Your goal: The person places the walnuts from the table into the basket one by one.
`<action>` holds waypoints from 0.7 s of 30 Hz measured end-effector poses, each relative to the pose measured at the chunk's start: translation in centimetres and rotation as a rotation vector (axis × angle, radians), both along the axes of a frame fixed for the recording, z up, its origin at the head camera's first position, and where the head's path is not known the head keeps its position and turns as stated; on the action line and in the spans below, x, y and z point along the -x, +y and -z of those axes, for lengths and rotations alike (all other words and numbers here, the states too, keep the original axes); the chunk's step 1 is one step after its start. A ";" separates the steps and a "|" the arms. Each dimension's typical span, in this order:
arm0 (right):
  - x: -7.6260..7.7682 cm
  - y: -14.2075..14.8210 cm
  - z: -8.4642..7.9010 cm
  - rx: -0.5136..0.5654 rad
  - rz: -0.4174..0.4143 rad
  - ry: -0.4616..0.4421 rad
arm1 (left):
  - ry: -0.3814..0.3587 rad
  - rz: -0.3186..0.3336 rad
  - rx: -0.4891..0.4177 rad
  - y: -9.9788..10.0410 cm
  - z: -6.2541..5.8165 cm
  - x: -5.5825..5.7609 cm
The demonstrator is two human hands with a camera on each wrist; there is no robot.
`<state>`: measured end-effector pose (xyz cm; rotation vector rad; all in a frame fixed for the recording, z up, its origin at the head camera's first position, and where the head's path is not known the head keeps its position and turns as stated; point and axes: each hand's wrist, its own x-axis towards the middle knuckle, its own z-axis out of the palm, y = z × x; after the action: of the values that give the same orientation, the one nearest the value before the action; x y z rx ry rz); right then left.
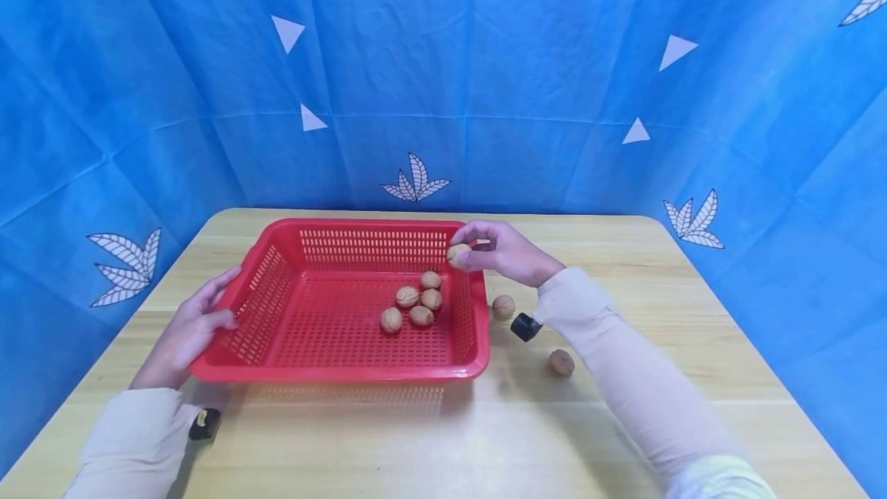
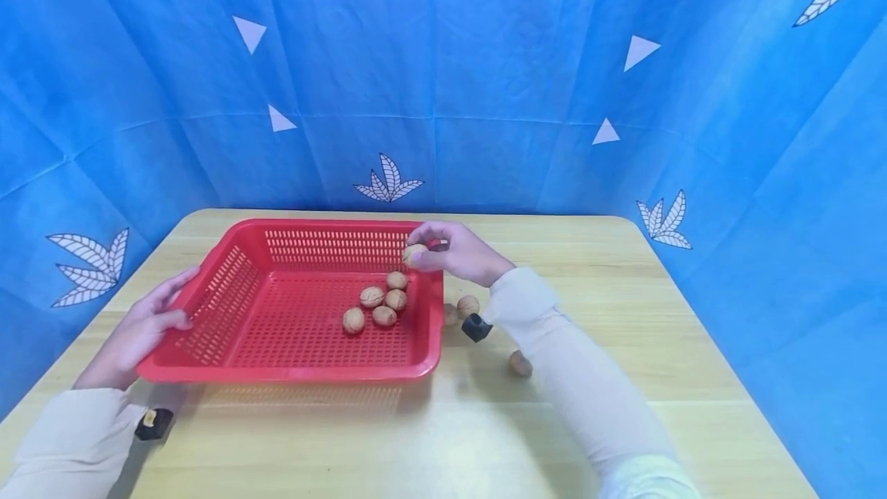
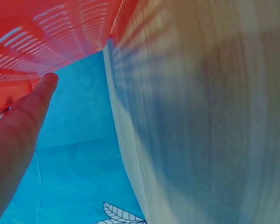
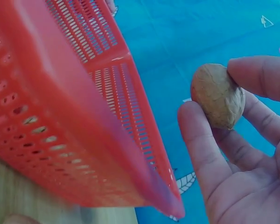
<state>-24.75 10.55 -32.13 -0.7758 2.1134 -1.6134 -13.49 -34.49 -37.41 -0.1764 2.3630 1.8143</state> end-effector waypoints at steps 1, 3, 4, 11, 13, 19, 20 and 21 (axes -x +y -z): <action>0.1 -0.2 -0.1 -0.002 0.008 -0.003 | 0.002 0.000 0.002 0.0 0.0 0.0; 0.3 -0.7 -0.2 -0.011 0.025 -0.004 | 0.008 0.000 0.005 0.0 0.1 0.1; 0.4 -0.9 -0.3 -0.013 0.033 -0.005 | 0.013 0.001 0.005 0.0 0.2 0.2; 1.2 -2.4 -0.2 0.001 0.056 -0.034 | 0.015 0.005 0.009 0.1 0.5 0.4; 1.5 -2.8 0.0 0.008 0.070 -0.047 | 0.013 0.008 0.006 0.0 0.5 0.4; 2.3 -4.5 0.6 0.057 0.143 -0.104 | 0.021 0.010 -0.014 -0.3 0.5 0.3; 2.4 -4.8 0.7 0.070 0.155 -0.116 | 0.020 0.009 -0.021 -0.3 0.5 0.3; 2.5 -5.1 0.8 0.078 0.171 -0.126 | 0.017 0.009 -0.031 -0.4 0.5 0.3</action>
<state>-27.25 5.49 -32.88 -0.5135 2.0855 -1.7922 -13.76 -34.87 -37.95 -0.1474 2.3410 1.8549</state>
